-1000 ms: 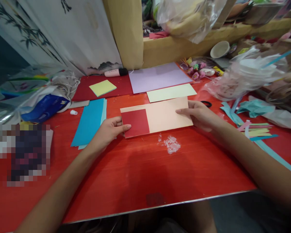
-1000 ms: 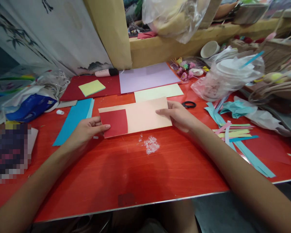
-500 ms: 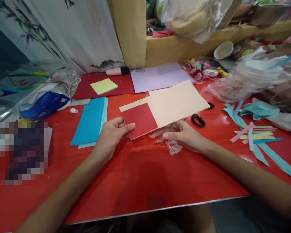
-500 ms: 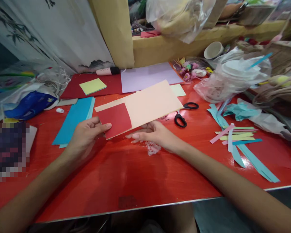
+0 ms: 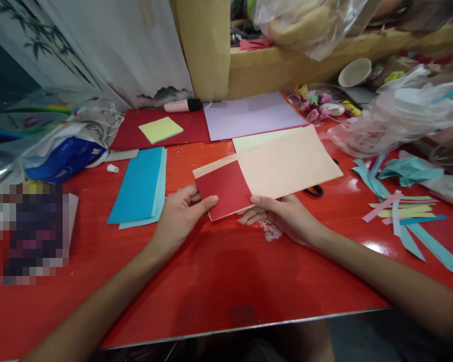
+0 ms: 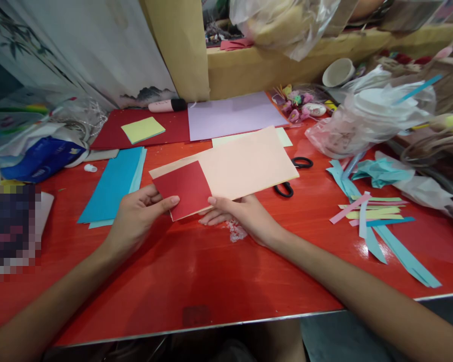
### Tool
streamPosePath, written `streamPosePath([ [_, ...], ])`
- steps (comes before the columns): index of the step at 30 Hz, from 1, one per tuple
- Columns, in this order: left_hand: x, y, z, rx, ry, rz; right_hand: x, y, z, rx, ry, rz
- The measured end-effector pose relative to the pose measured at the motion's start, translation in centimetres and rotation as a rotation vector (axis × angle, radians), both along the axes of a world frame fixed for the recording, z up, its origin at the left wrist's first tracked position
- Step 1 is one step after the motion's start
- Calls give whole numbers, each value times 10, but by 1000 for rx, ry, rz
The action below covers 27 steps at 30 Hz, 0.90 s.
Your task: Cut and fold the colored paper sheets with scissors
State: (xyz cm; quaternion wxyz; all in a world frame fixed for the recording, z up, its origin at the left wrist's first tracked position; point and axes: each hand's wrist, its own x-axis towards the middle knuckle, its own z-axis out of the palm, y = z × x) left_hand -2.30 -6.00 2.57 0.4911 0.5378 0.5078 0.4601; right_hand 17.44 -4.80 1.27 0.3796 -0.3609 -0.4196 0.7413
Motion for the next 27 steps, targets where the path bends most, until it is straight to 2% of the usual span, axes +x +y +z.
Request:
streamPosePath([
  [8,1,-1,0,1,0,-1,0,-1,-5,4,-69,-38],
  [27,2,-1,0,-9,-36,-26,2,-2,-8,35,-19,-13],
])
